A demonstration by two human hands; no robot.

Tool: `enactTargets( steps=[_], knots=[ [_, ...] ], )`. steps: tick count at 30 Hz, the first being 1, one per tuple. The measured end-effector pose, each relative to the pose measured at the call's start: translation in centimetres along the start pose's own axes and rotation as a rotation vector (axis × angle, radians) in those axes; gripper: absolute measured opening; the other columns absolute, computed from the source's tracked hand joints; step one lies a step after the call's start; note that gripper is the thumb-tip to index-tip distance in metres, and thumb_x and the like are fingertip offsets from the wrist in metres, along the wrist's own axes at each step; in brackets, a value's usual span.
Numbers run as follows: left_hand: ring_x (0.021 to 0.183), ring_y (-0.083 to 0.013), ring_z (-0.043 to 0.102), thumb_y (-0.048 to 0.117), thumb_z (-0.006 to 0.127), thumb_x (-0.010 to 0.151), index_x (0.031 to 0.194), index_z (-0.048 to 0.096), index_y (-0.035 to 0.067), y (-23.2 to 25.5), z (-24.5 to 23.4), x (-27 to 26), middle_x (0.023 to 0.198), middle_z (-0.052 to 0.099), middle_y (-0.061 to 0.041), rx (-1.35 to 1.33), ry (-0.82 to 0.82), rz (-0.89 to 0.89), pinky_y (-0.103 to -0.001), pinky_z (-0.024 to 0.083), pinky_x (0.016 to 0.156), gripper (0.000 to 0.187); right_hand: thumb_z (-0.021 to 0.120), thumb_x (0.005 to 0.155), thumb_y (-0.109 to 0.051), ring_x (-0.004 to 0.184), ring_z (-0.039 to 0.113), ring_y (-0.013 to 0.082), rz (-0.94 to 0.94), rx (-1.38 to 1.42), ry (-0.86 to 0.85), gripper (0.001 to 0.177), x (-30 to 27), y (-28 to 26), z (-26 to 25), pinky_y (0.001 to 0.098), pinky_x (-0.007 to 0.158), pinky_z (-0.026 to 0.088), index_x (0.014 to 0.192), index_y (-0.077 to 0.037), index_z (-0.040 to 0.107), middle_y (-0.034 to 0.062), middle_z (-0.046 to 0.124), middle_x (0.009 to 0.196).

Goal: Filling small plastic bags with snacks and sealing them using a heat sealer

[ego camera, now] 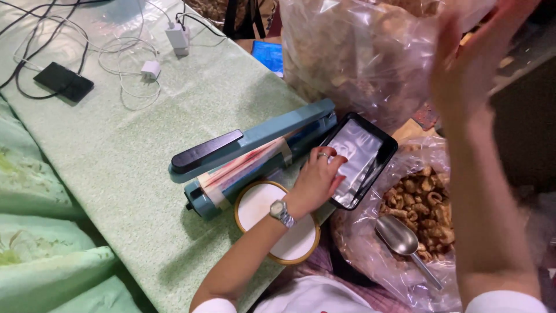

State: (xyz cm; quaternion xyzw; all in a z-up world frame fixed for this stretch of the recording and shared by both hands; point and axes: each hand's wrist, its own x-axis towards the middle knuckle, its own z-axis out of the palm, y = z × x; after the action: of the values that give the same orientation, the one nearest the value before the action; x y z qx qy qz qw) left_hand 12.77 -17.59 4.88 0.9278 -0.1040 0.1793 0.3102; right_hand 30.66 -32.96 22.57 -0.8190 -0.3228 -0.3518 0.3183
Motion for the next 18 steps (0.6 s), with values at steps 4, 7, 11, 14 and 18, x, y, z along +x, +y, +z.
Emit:
enactTargets(
  steps=[4,7,11,14,18],
  knots=[
    [0.092,-0.0343,0.058,0.011,0.066,0.080,0.102,0.062,0.014,-5.6,4.6,1.3,0.106,0.058,-0.013,0.179,-0.059,0.080,-0.042,0.051,0.065,0.023,0.060,0.096,-0.007,0.131,0.041,0.0471,-0.233,0.093,-0.127,0.062,-9.8,-0.8,2.8,0.0563,0.106,0.039,0.143,-0.006,0.018,0.0265,0.034,0.142],
    [0.090,-0.0302,0.065,0.016,0.068,0.079,0.092,0.067,0.020,-7.8,6.5,1.6,0.102,0.062,-0.008,0.181,-0.149,0.145,-0.035,0.055,0.064,0.014,0.075,0.075,-0.010,0.111,0.051,0.0489,-0.159,0.111,-0.489,0.046,-17.7,1.0,4.5,0.0558,0.085,0.045,0.116,0.000,0.055,0.0227,0.050,0.121],
    [0.075,-0.0204,0.065,0.019,0.062,0.080,0.075,0.066,0.025,-8.2,7.9,1.3,0.085,0.063,0.002,0.339,-0.140,0.226,-0.031,0.053,0.056,0.009,0.078,0.069,-0.033,0.109,0.057,0.0331,-0.048,-0.047,-0.835,0.034,-24.8,3.3,5.8,0.0472,0.077,0.049,0.097,-0.017,0.066,0.0052,0.059,0.114],
    [0.079,-0.0240,0.066,0.024,0.068,0.077,0.075,0.069,0.022,-7.6,6.9,1.5,0.088,0.065,-0.001,0.329,-0.230,0.202,-0.033,0.055,0.061,0.004,0.076,0.073,-0.033,0.102,0.059,0.0327,0.057,0.011,-0.844,0.022,-25.5,5.1,7.0,0.0503,0.073,0.048,0.089,-0.020,0.066,0.0013,0.060,0.107],
    [0.084,-0.0320,0.067,0.027,0.081,0.066,0.080,0.072,0.015,-6.9,5.2,1.6,0.093,0.065,-0.006,0.196,-0.394,0.177,-0.040,0.058,0.068,0.020,0.075,0.074,-0.037,0.103,0.059,0.0319,0.087,-0.004,-0.867,0.032,-23.7,2.6,5.8,0.0506,0.076,0.048,0.101,-0.023,0.066,0.0018,0.060,0.106]
  ],
)
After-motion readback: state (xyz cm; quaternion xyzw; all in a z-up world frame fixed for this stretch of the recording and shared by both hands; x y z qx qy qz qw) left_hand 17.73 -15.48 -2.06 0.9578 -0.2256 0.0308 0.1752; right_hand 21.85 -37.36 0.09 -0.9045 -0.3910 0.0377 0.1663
